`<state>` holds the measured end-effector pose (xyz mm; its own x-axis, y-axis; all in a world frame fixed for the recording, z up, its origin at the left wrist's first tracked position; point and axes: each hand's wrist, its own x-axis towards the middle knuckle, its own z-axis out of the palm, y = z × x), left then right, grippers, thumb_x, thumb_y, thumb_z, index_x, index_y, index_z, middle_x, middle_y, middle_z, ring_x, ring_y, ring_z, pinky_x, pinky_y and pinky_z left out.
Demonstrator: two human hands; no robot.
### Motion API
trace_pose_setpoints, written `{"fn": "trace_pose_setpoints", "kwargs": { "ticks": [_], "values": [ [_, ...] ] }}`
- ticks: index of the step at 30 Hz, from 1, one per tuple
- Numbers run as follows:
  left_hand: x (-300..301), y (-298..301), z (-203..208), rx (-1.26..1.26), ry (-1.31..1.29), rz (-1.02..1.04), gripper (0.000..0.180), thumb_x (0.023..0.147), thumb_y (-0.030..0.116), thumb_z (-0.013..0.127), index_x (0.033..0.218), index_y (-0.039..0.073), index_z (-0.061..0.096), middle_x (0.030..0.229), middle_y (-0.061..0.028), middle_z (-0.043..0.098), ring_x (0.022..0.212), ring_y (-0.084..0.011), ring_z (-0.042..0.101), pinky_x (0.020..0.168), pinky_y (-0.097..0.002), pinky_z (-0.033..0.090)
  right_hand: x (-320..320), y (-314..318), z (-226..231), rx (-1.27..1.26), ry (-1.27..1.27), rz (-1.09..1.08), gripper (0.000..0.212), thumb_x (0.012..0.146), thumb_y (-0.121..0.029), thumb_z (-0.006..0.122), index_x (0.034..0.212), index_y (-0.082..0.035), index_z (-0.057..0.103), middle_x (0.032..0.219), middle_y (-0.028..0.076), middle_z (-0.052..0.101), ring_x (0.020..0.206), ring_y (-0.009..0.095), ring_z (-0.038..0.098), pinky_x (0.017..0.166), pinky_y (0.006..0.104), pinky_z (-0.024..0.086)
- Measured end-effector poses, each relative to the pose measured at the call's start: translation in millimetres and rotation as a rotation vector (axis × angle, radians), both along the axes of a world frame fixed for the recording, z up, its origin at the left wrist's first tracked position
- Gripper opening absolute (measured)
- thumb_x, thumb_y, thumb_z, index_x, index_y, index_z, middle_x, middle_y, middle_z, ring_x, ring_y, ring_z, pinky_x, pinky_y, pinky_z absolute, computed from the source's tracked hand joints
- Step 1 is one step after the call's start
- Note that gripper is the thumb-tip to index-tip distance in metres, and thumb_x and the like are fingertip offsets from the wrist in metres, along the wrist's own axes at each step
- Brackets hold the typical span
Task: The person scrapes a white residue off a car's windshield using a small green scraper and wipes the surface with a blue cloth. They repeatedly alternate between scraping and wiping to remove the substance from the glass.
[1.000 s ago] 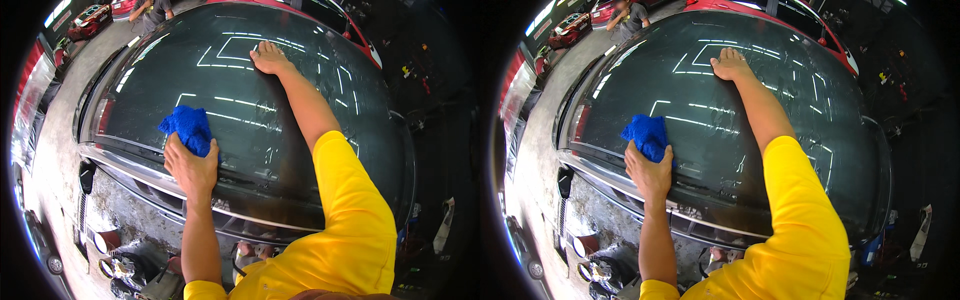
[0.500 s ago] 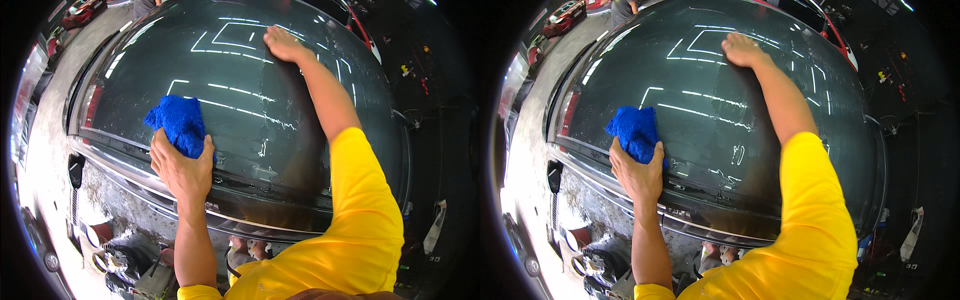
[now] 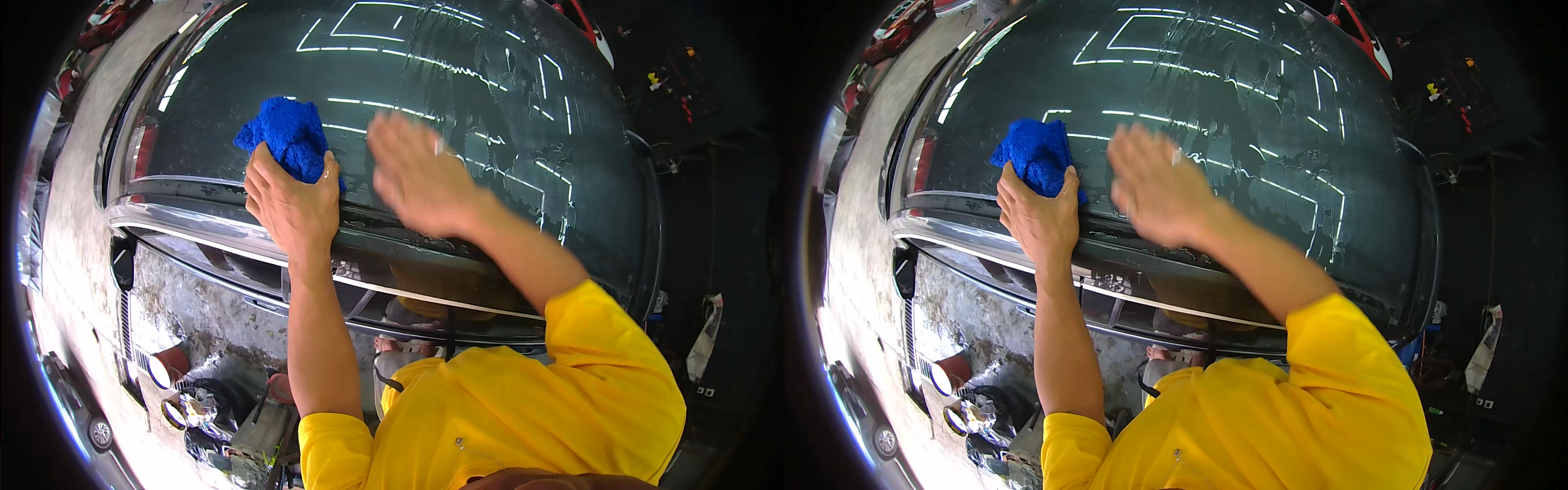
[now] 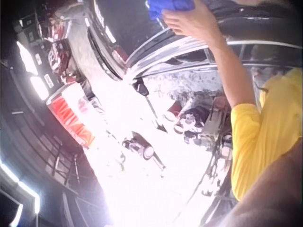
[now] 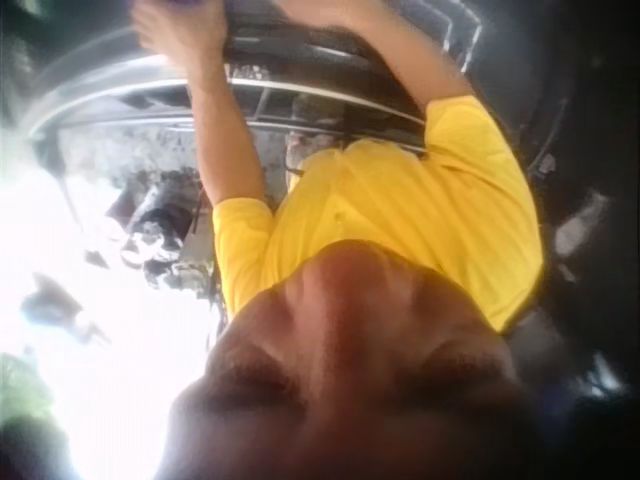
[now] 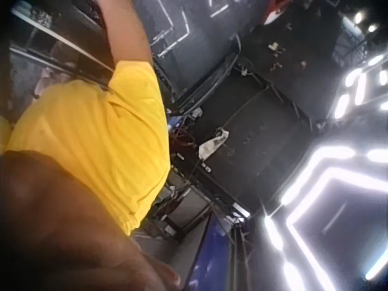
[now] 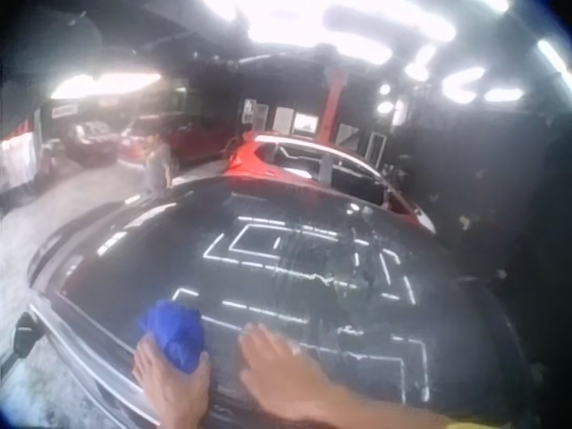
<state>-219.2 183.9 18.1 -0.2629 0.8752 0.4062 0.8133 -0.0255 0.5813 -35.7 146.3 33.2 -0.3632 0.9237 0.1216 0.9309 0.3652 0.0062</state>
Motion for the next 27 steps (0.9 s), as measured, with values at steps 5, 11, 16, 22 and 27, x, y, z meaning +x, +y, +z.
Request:
{"fn": "trace_pose_setpoints", "kwargs": {
  "ticks": [5,11,16,22,27],
  "values": [
    [18.0,2.6,7.7,0.049,-0.030,-0.078,0.084,0.075,0.038,0.083,0.140,0.003,0.043,0.133,-0.0181,0.053,0.128,-0.0375,0.049,0.107,-0.0516,0.037,118.8,193.8,0.0,0.251,0.124,-0.433,0.059,0.106,-0.040,0.035,0.143,0.005,0.046,0.152,0.022,0.044,0.143,0.037,0.039,0.118,0.0495,0.032],
    [-5.7,-4.6,-2.1,0.040,0.005,0.004,0.083,0.075,0.039,0.084,0.139,0.003,0.044,0.131,-0.0181,0.054,0.127,-0.0379,0.050,0.105,-0.0520,0.038,-4.7,9.5,-14.4,0.117,0.016,-0.157,0.066,0.107,-0.042,0.032,0.154,0.004,0.034,0.164,0.022,0.029,0.153,0.035,0.024,0.125,0.0477,0.019],
    [-9.7,-9.1,9.1,0.015,0.012,0.036,0.084,0.077,0.040,0.083,0.140,0.002,0.044,0.132,-0.0193,0.054,0.128,-0.0385,0.049,0.106,-0.0520,0.038,7.2,25.1,-1.4,0.044,0.051,-0.176,0.067,0.107,-0.041,0.029,0.156,0.004,0.029,0.165,0.021,0.026,0.155,0.035,0.021,0.126,0.0466,0.018],
    [22.9,2.9,12.3,0.008,-0.063,-0.091,0.081,0.078,0.037,0.080,0.141,0.001,0.044,0.137,-0.0208,0.052,0.132,-0.0388,0.046,0.109,-0.0526,0.036,134.1,192.0,34.5,-0.016,0.092,-0.601,0.068,0.108,-0.045,0.023,0.157,0.002,0.027,0.167,0.020,0.021,0.156,0.034,0.017,0.126,0.0473,0.017],
    [-6.0,-3.0,6.3,0.006,-0.020,-0.013,0.081,0.078,0.036,0.081,0.140,0.000,0.044,0.137,-0.0208,0.052,0.132,-0.0388,0.047,0.108,-0.0527,0.036,13.9,47.8,7.5,-0.060,0.055,-0.247,0.071,0.108,-0.045,0.026,0.160,0.003,0.020,0.168,0.021,0.018,0.157,0.036,0.013,0.127,0.0493,0.014]
  ]
}}
